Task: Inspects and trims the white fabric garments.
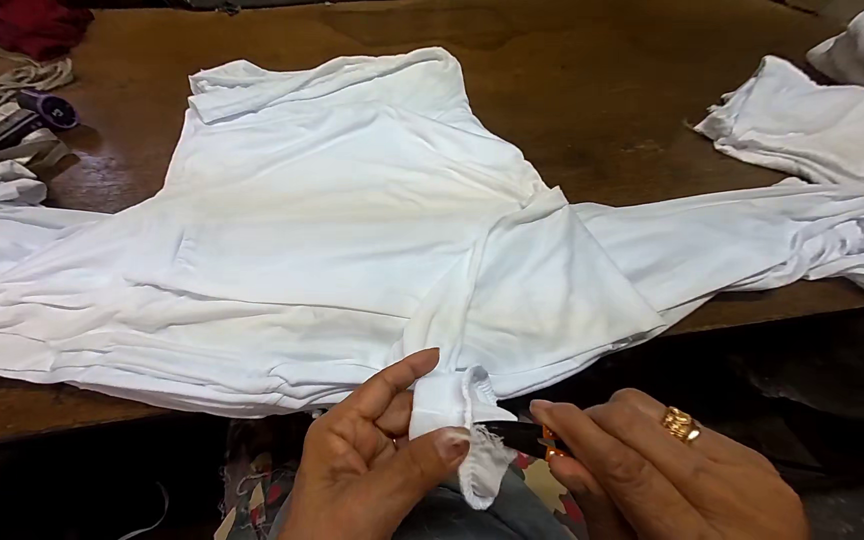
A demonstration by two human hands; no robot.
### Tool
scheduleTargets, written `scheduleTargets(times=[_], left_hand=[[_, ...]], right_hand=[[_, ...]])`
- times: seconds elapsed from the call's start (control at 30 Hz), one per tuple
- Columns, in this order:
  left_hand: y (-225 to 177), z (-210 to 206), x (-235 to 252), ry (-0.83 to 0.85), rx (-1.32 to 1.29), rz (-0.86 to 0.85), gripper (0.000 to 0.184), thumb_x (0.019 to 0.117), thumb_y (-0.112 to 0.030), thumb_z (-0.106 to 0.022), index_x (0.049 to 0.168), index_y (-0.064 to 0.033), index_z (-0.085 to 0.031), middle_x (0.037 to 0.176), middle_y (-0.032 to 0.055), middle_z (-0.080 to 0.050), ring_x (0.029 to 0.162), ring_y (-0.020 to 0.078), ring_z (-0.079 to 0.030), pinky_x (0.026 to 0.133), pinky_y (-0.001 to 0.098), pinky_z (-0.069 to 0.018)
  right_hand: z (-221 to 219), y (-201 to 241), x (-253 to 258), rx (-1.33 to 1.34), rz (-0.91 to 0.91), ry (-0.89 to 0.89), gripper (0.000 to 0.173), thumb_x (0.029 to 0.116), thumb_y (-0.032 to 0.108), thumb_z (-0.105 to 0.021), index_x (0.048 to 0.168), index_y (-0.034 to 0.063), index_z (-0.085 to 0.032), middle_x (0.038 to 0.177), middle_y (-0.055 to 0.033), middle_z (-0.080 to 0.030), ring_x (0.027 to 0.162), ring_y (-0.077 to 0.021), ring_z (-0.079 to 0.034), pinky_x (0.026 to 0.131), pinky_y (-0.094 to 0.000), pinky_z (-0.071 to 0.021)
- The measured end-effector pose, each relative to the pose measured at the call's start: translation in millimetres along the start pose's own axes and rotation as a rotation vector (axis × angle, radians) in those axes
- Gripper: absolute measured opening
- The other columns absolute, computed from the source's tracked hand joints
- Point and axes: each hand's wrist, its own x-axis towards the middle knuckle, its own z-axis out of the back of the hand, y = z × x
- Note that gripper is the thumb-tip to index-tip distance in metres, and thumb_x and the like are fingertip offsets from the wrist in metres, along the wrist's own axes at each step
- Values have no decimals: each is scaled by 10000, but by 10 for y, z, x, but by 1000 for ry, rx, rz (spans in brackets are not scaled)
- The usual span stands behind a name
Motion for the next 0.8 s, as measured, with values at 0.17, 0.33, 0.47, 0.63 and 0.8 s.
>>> scheduleTargets(times=[0.17,0.33,0.47,0.63,0.8], left_hand=[[2,23,26,-45,12,-51,475,930,32,-671,1396,26,-578,994,198,-734,785,178,-725,691,296,-617],[49,-37,20,-134,-55,-113,384,917,72,-663,1299,37,-641,1028,213,-736,878,200,-740,813,340,-617],[99,-78,9,-132,-94,-163,238,926,16,-690,1160,-3,-728,1000,171,-740,782,112,-698,668,239,-577],[141,-100,-26,-98,-93,-189,224,945,-2,-675,1157,20,-745,1038,164,-745,839,130,-710,730,267,-595],[125,-79,-28,-63,-168,-202,250,964,-57,-666,1190,27,-731,1052,185,-740,851,162,-723,743,299,-606]], right_hand=[[33,-75,-12,229,-135,43,406,1114,364,-379,1197,86,-663,834,-60,-588,735,-123,-553,633,-246,-441],[153,-76,-66,616,-263,74,427,1125,333,-378,1166,38,-684,900,-92,-659,788,-76,-602,700,-202,-496],[118,118,-81,471,-239,105,439,1120,306,-367,1138,3,-685,858,-133,-634,791,-170,-588,688,-250,-479],[50,215,-48,380,-266,76,447,1117,329,-366,1116,20,-689,831,-111,-624,762,-160,-575,665,-245,-460],[74,226,-32,328,-246,90,456,1117,326,-356,1122,17,-690,814,-113,-614,739,-172,-565,637,-258,-447]])
